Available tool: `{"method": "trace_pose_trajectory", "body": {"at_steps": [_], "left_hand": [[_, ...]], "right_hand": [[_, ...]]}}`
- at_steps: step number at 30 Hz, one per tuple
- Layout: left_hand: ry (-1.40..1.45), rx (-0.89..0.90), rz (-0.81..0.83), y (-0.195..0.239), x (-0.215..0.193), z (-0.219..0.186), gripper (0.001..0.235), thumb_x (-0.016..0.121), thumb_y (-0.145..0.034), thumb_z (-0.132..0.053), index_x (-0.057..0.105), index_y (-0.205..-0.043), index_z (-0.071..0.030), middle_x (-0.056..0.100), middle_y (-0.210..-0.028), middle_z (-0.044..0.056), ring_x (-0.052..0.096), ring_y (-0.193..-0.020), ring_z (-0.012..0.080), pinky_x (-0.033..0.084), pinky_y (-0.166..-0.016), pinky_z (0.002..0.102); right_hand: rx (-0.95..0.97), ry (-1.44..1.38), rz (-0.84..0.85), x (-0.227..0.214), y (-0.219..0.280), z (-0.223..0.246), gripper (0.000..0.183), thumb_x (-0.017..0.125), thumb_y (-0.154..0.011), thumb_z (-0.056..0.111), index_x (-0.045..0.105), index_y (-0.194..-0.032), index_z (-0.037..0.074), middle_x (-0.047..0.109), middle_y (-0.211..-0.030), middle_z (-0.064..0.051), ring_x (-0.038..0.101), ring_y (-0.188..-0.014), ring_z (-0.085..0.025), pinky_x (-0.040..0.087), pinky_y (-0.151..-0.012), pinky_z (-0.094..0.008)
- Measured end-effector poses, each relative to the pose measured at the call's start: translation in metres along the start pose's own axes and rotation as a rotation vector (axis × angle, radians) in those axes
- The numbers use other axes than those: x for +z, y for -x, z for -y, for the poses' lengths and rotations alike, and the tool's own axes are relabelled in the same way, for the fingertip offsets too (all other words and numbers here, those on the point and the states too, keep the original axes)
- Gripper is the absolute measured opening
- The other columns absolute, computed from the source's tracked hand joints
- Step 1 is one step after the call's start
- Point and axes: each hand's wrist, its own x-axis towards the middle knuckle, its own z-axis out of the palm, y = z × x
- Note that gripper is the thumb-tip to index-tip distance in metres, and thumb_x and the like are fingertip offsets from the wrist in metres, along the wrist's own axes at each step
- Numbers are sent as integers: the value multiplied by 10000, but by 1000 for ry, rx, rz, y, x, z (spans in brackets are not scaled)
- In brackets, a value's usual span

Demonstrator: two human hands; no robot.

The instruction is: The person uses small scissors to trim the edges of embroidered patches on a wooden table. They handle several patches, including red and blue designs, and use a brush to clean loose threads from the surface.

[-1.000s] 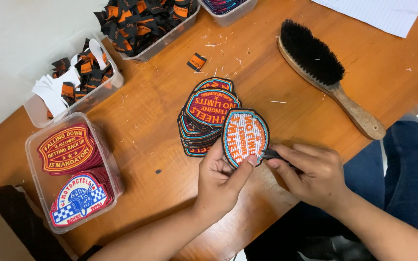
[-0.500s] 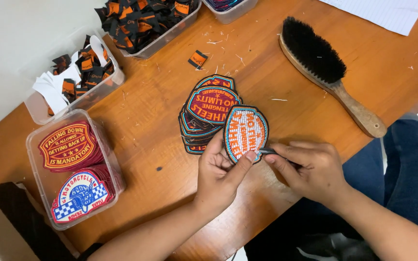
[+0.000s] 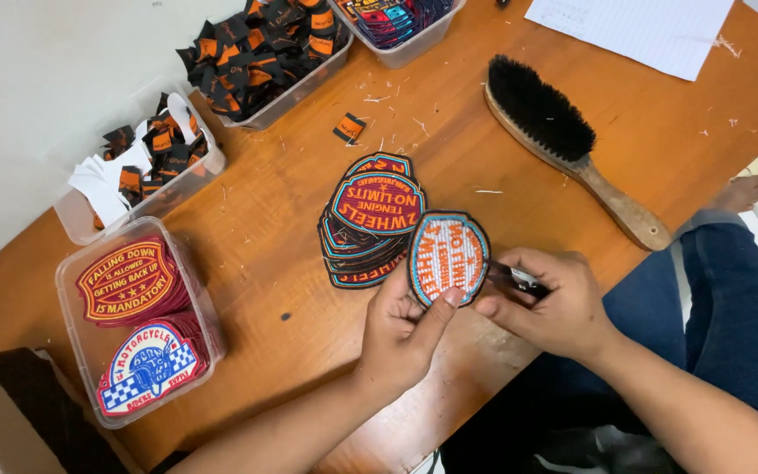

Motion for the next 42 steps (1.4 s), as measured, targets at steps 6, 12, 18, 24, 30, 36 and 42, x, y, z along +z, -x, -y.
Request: {"method": "trace_pose_trajectory", "body": {"at_steps": [6, 12, 18, 24, 30, 36, 42], "left_hand": [[5, 15, 88, -1, 2, -4, 416, 593, -1027, -127, 499, -1399, 35, 656, -1293, 124, 631, -1185, 171, 511, -1077, 315], [-68, -48, -20, -2, -3, 7, 252, 715, -945, -80, 671, -1184, -17, 741, -1029, 22, 645, -886, 44, 524, -768, 194], [194, -335, -69, -10, -6, 0, 194, 764, -862, -27, 725, -1045, 24, 777, -980, 163, 783, -868, 308, 691, -780, 409], [212, -279, -159, -10, -7, -2, 232, 778, -842, -16, 688, -1056, -19, 768, -920, 105, 729, -817, 169, 691, -754, 409], [246, -160, -143, -11, -5, -1, 183, 774, -850, 23, 700, -1017, 7, 769, -925, 102, 708, -820, 134, 656, -770, 328], [203, -170, -168, -11, -7, 5, 189, 799, -828, 34, 730, -989, -36, 785, -968, 70, 706, -856, 99, 589, -833, 265], [158, -154, -119, -10, -7, -1, 149, 780, -856, 16, 742, -992, -31, 782, -977, 65, 705, -879, 98, 594, -847, 271]], "right_hand": [[61, 58, 0, -1, 2, -8, 97, 693, -925, 212, 754, -947, 141, 594, -637, 57, 439, -553, -77, 393, -548, -250], [53, 40, 25, -4, 5, -17, 128, 659, -955, 245, 743, -978, 151, 628, -665, 65, 500, -560, -70, 419, -570, -255], [-39, -105, -72, 6, 19, -34, 482, 820, -825, 310, 622, -1215, 107, 768, -1107, 0, 651, -774, -70, 528, -731, -225], [-367, 210, -178, 2, 8, 18, 400, 568, -992, 334, 678, -1184, 1, 703, -893, -111, 625, -642, -211, 488, -600, -304], [-427, 253, -261, 10, 6, 10, 309, 820, -861, 157, 738, -1103, -16, 773, -988, -154, 757, -759, -233, 607, -693, -316], [-308, 177, -181, 7, 9, 7, 312, 789, -874, 121, 733, -1153, -8, 764, -1028, -169, 769, -823, -224, 605, -754, -282], [-328, 157, -182, 7, 7, 5, 296, 789, -876, 136, 740, -1136, 3, 750, -947, -149, 703, -685, -196, 534, -624, -264]]}}
